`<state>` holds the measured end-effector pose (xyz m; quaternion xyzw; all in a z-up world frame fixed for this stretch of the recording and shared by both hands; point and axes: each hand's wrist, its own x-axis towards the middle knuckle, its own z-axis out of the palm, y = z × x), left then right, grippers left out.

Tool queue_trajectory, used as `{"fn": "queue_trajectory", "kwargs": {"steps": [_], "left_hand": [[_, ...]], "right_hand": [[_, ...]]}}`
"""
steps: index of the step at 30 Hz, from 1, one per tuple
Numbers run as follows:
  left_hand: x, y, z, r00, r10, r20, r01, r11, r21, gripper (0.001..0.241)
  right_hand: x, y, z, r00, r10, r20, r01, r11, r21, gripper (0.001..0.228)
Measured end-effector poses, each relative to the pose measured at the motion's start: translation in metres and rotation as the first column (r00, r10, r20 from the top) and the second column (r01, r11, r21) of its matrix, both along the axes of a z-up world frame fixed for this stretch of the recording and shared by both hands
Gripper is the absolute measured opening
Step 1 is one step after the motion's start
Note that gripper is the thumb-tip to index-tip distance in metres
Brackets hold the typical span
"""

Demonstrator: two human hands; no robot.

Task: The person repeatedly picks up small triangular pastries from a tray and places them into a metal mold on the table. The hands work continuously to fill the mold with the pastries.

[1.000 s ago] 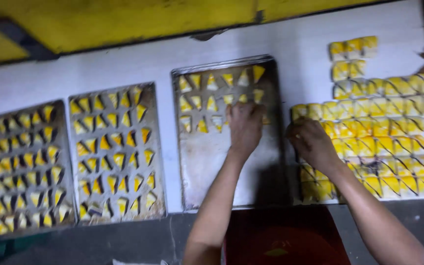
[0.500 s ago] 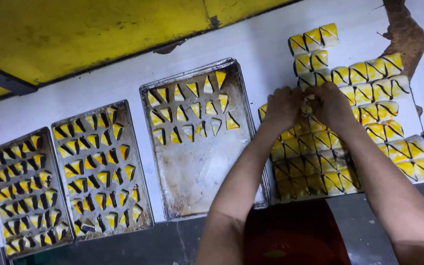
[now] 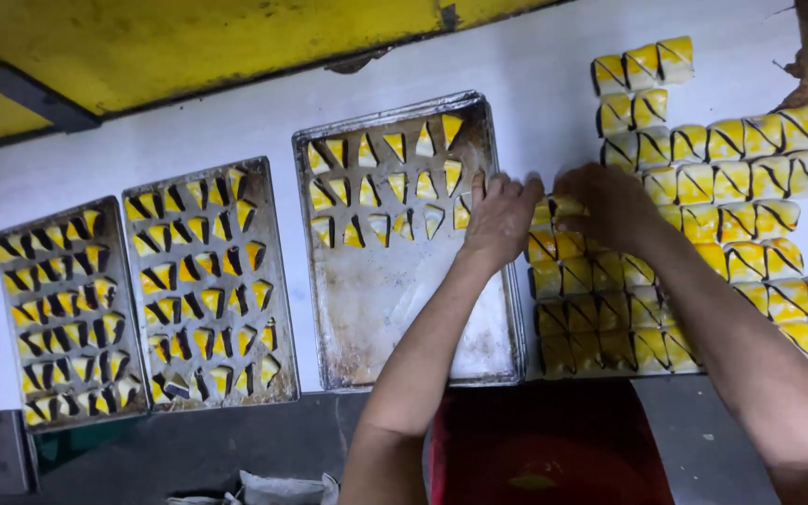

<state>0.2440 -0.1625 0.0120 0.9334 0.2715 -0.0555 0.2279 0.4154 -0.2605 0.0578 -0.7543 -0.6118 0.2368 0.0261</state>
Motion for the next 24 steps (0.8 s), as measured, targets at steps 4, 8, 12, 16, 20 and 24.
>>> {"fn": "queue_trajectory", "kwargs": {"steps": [4,8,12,16,20,24], "left_hand": [[-0.006,-0.011,0.004,1.000,-0.014,0.020,0.013,0.998,0.056,0.058],[-0.060,-0.011,0.031,0.804,0.292,0.517,-0.119,0.932,-0.341,0.048],[-0.153,-0.005,0.031,0.550,0.726,0.413,-0.197,0.594,-0.780,0.026],[-0.250,0.009,-0.009,0.499,0.820,0.280,-0.539,0.547,-0.641,0.036],[-0.308,0.035,-0.006,0.593,0.740,0.318,-0.716,0.665,-0.211,0.034],[-0.316,0.035,-0.017,0.652,0.662,0.369,-0.688,0.721,-0.077,0.033]], "right_hand": [[-0.007,0.001,-0.041,0.994,-0.003,0.109,0.001,1.000,0.020,0.064],[-0.070,-0.005,0.061,0.968,-0.106,-0.226,0.134,0.985,0.109,0.065],[-0.134,0.012,0.019,0.847,-0.157,-0.508,0.238,0.966,0.098,0.041],[-0.238,0.069,-0.041,0.920,-0.104,-0.378,0.117,0.993,0.010,0.044],[-0.298,0.111,-0.044,0.951,-0.062,-0.304,0.062,0.998,-0.012,0.034],[-0.303,0.120,-0.026,0.990,-0.015,-0.141,-0.004,0.990,-0.140,0.034]]}}
